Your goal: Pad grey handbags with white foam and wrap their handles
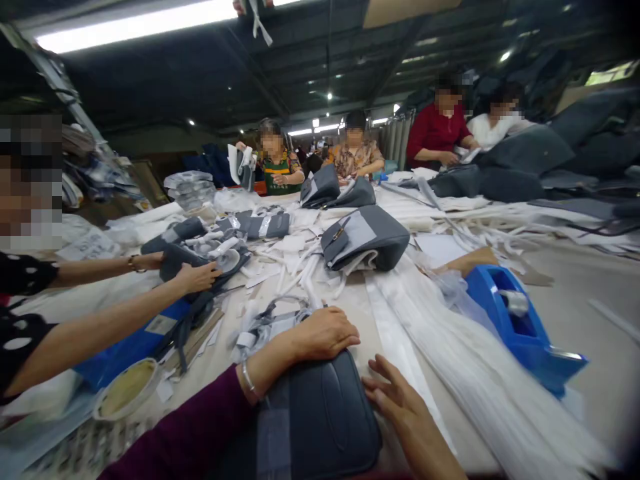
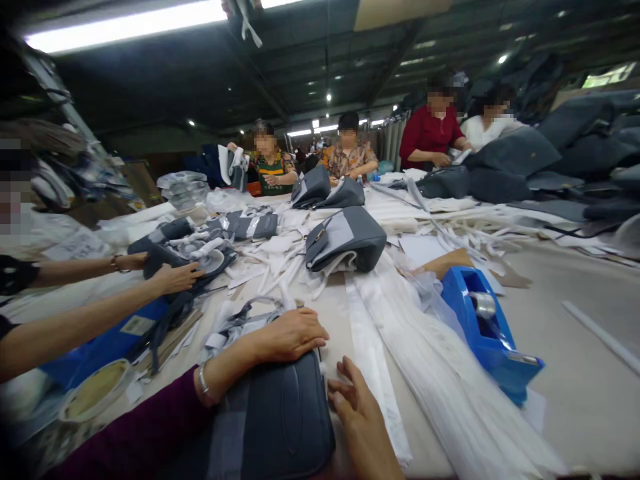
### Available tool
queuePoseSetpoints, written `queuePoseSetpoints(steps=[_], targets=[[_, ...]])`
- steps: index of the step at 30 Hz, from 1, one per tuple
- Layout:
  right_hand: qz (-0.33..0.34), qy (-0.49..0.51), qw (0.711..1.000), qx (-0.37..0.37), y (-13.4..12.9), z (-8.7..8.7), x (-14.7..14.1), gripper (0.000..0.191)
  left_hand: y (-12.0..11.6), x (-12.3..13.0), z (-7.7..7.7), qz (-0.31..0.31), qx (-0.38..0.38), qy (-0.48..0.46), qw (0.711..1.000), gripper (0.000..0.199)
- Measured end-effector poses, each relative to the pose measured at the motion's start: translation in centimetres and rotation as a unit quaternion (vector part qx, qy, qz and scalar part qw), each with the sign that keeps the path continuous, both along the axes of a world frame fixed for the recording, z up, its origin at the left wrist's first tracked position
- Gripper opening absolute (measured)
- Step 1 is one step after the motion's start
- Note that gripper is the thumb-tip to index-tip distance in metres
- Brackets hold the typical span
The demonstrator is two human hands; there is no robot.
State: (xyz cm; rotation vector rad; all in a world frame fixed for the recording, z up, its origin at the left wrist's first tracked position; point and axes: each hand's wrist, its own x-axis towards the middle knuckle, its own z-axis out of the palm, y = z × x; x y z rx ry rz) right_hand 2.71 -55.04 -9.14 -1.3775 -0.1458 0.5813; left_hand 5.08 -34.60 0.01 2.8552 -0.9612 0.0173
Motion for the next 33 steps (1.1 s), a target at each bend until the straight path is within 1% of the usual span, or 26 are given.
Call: queuePoseSetpoints(steps=[2,3,7,10,11,13,14,16,18,19,22,25,27,29,31,33], targets=[[0.001,-0.023,1.000,-0.005,-0.1,-0.4,0.1,0.062,0.1,-0.1,0.2,-0.005,-0.004,-0.002,1.000,0.033],[0.004,-0.042,0.999,-0.013,0.1,-0.3,0.2,0.056,0.0,-0.2,0.3,-0.008,-0.003,0.000,1.000,0.034],[0.039,-0.157,0.986,-0.049,0.9,1.3,0.3,0.038,-0.3,-0.1,0.7,-0.011,0.013,0.020,1.000,0.034],[0.032,-0.227,0.970,-0.080,0.9,2.2,-0.1,0.030,-0.4,0.0,0.8,0.003,0.017,0.034,0.999,0.034],[0.031,-0.222,0.971,-0.082,0.7,2.2,-0.2,0.029,-0.4,0.0,0.8,0.006,0.016,0.038,0.999,0.034],[0.032,-0.161,0.984,-0.065,0.3,1.8,-0.3,0.028,-0.5,0.1,0.8,0.008,0.016,0.046,0.999,0.032],[0.028,-0.114,0.992,-0.051,0.2,1.5,-0.3,0.030,-0.5,0.2,0.8,0.009,0.017,0.050,0.999,0.032],[0.007,-0.026,0.999,-0.023,0.1,0.9,-0.1,0.038,-0.6,0.3,0.8,0.010,0.022,0.061,0.998,0.031],[-0.001,0.020,1.000,-0.004,0.4,0.7,0.3,0.048,-0.7,0.3,0.8,0.013,0.028,0.068,0.997,0.031],[0.007,0.031,1.000,0.001,0.5,0.7,0.5,0.052,-0.7,0.3,0.8,0.014,0.030,0.068,0.997,0.030],[0.042,0.046,0.998,0.004,1.2,1.4,1.1,0.057,-0.6,0.3,0.8,0.015,0.029,0.069,0.997,0.025],[0.071,0.054,0.996,-0.012,1.6,2.6,1.7,0.065,-0.5,0.2,0.8,0.010,0.027,0.073,0.997,0.022],[0.087,0.060,0.994,-0.029,1.6,3.0,1.9,0.072,-0.5,0.1,0.9,0.002,0.025,0.072,0.997,0.019],[0.112,0.055,0.991,-0.038,1.5,2.7,2.1,0.077,-0.5,0.0,0.9,-0.004,0.020,0.064,0.998,0.017],[0.132,0.029,0.990,-0.041,1.5,1.9,2.3,0.078,-0.4,-0.2,0.8,-0.005,0.015,0.052,0.999,0.015],[0.136,-0.011,0.990,-0.047,1.6,1.0,2.5,0.075,-0.3,-0.2,0.7,-0.008,0.015,0.044,0.999,0.015]])
